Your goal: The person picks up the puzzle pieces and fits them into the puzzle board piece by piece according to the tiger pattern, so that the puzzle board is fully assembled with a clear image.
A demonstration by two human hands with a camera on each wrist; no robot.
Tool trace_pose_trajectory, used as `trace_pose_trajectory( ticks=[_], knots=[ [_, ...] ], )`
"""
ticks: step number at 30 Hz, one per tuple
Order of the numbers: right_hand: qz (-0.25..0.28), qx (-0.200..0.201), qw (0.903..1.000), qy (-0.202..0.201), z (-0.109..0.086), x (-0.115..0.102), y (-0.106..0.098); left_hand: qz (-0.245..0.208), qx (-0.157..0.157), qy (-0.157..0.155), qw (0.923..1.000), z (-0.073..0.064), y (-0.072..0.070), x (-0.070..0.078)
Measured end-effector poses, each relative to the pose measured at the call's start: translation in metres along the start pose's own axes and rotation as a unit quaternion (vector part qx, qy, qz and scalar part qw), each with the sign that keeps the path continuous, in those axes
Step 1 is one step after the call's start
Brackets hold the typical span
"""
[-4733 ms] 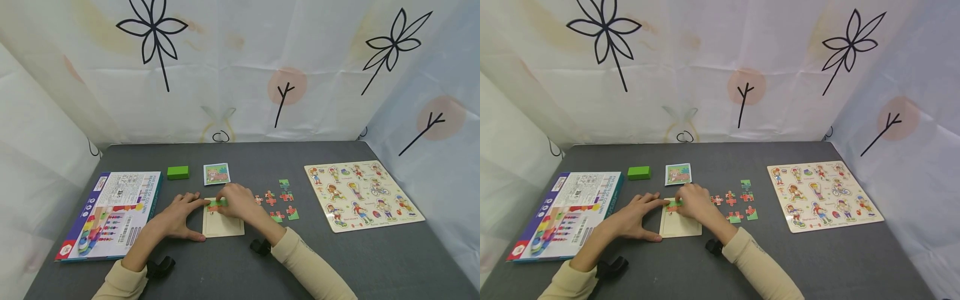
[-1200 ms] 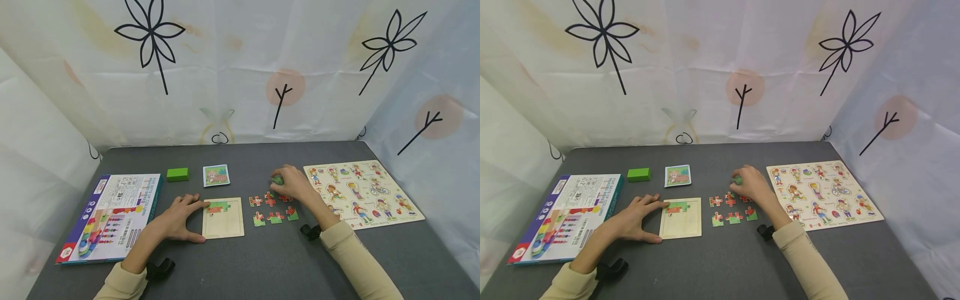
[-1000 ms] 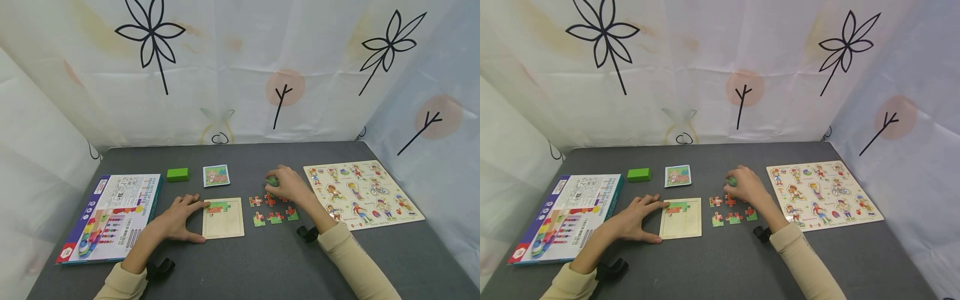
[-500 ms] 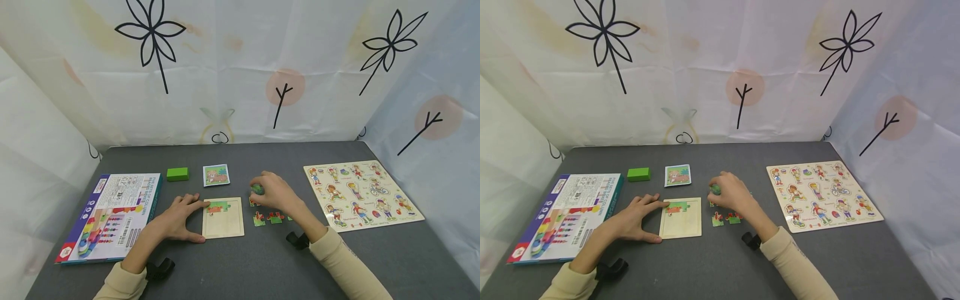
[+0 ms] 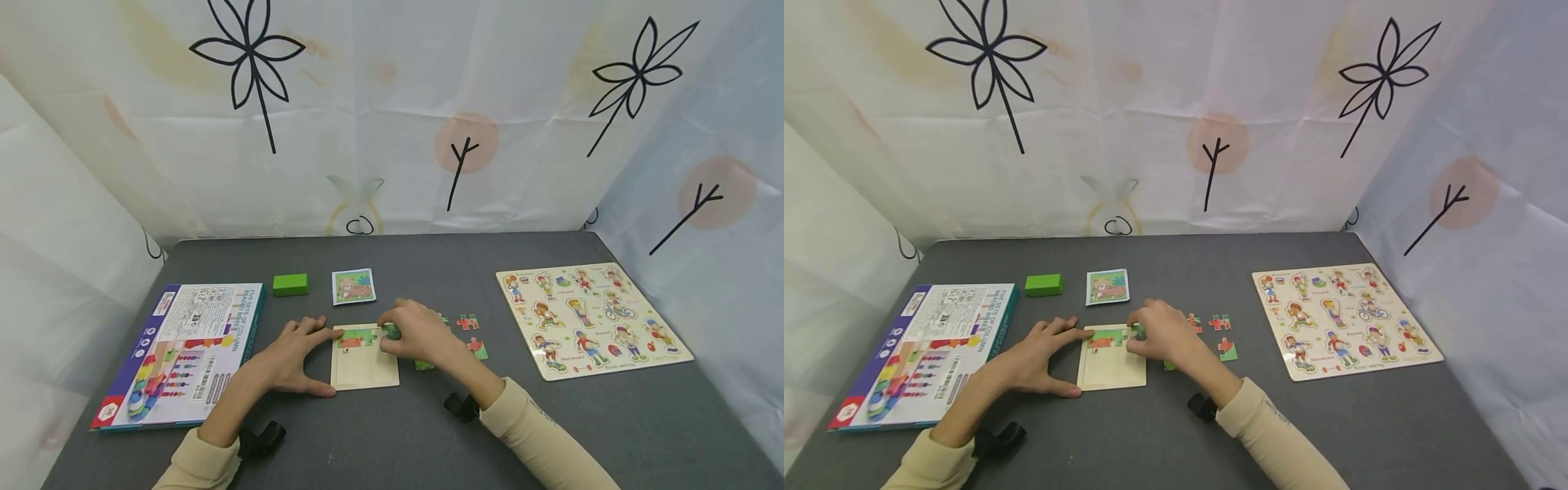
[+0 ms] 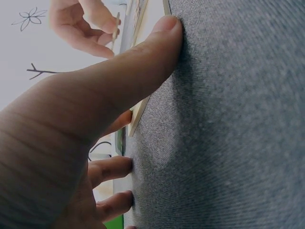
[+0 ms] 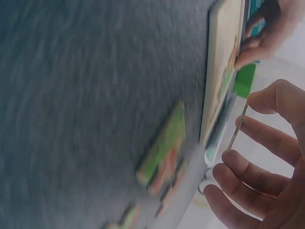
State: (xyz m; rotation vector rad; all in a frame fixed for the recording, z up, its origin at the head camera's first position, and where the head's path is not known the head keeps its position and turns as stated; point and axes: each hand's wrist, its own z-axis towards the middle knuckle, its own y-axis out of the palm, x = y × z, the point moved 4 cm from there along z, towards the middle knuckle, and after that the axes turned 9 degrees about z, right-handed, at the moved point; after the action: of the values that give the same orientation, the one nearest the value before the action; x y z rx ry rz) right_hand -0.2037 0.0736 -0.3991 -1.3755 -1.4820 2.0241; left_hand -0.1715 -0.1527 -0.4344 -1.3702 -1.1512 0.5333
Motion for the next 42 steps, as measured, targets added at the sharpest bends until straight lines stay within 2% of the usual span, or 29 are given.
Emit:
trace_pose_trajectory(
  ticks=[9,16,32,42],
  knots=[
    [-0.034,-0.006,0.9990,0.028,0.009,-0.007,0.016,-0.001,0.000,0.001,1.0000,-0.001,0.000,-0.001],
    [-0.042,-0.005,0.9984,0.037,0.010,-0.009,0.020,-0.002,0.002,0.002,1.0000,-0.001,0.000,-0.001],
    [-0.029,-0.004,0.9987,0.043,0.012,-0.009,0.019,-0.002,0.003,0.004,1.0000,-0.001,-0.001,0.000],
    [-0.006,-0.014,0.9979,0.063,0.013,-0.009,0.020,-0.002,0.001,0.001,1.0000,0.000,0.000,-0.001]
  ],
)
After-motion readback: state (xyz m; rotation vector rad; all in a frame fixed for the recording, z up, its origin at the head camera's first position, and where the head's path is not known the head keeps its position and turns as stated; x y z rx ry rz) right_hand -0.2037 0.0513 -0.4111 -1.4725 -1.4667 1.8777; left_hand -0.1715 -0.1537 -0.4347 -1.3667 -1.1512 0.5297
